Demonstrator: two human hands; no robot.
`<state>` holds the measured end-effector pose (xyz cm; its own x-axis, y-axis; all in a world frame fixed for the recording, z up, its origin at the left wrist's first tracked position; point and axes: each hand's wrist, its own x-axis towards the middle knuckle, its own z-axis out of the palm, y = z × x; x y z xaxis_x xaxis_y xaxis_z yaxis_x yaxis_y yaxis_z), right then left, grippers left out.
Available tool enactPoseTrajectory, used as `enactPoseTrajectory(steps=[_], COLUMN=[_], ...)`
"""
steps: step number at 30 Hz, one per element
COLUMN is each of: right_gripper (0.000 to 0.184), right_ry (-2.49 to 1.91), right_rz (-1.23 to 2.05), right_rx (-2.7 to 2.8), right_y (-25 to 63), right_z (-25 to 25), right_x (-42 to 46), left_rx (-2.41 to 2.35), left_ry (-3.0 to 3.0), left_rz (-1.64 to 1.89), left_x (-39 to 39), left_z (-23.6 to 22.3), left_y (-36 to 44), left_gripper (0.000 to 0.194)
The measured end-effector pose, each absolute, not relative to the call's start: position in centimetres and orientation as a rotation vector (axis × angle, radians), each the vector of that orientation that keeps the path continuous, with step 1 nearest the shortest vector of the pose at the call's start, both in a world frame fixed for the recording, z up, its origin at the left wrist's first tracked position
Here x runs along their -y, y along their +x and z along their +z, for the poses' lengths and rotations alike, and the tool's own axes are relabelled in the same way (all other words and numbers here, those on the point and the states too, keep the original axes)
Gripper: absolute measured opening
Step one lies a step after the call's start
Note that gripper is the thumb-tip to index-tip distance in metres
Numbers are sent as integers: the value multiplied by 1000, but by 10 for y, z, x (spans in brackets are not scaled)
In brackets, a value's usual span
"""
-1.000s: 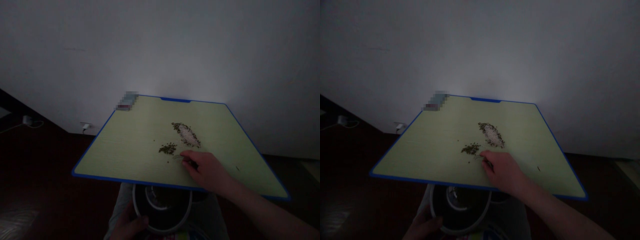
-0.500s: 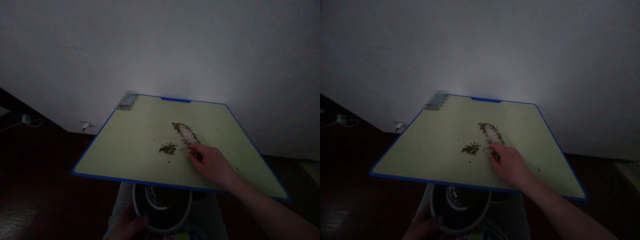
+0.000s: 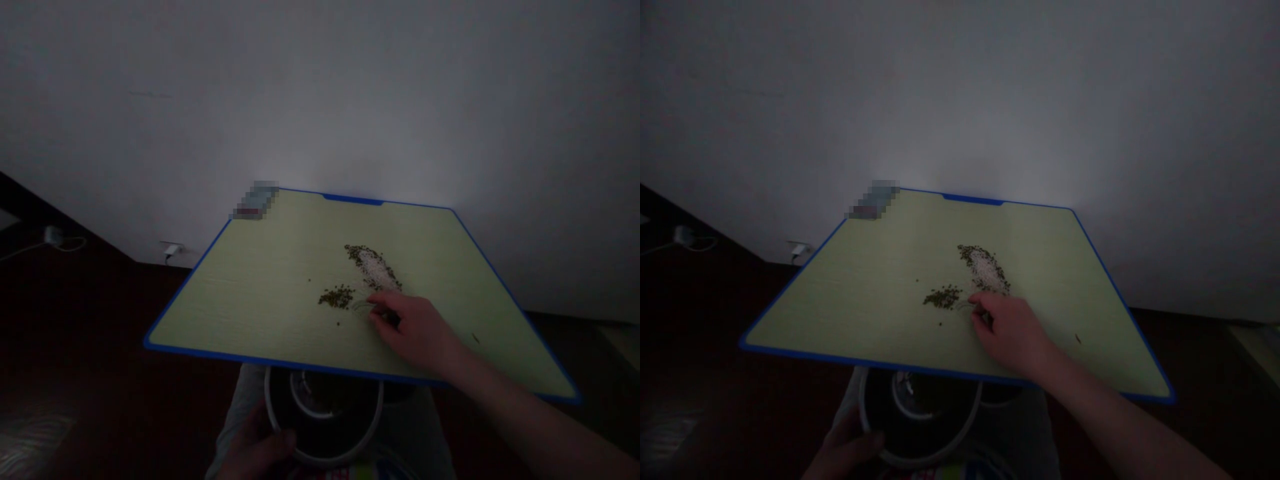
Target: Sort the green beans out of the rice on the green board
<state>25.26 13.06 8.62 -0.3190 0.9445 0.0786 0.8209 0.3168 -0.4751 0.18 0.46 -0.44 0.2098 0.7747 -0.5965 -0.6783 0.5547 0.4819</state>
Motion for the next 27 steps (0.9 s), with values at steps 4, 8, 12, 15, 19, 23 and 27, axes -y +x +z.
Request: enactPoseTrajectory(steps=[4, 8, 12, 15, 19, 23, 27], right_gripper=[27, 28, 29, 28, 28, 28, 29], right_ry=[-1605, -1666, -1709, -1739, -1716, -1632, -1615], right_rz=[428, 386, 378, 345, 372, 438, 426], right_rx=[2244, 2208, 2178, 2170, 2161, 2204, 2228], right_y=[245, 249, 259, 266, 270, 262, 255], right_z=[85, 84, 85, 87, 88, 86, 85], right_x=[-133, -137, -140, -142, -142, -140, -141], left_rx=[-875, -901, -929, -904, -909, -904, -905], left_ry=[118, 108, 91, 95, 93, 101, 109], left_rz=[1011, 1016, 1020, 1019, 1002, 1016, 1010], left_x=[-4, -1, 0, -2, -2, -1, -1], left_z=[-8, -17, -18, -14, -12, -13, -12], left_y=[1, -1, 0, 1, 0, 0, -1], left_gripper=[97, 98, 92, 89, 87, 92, 96])
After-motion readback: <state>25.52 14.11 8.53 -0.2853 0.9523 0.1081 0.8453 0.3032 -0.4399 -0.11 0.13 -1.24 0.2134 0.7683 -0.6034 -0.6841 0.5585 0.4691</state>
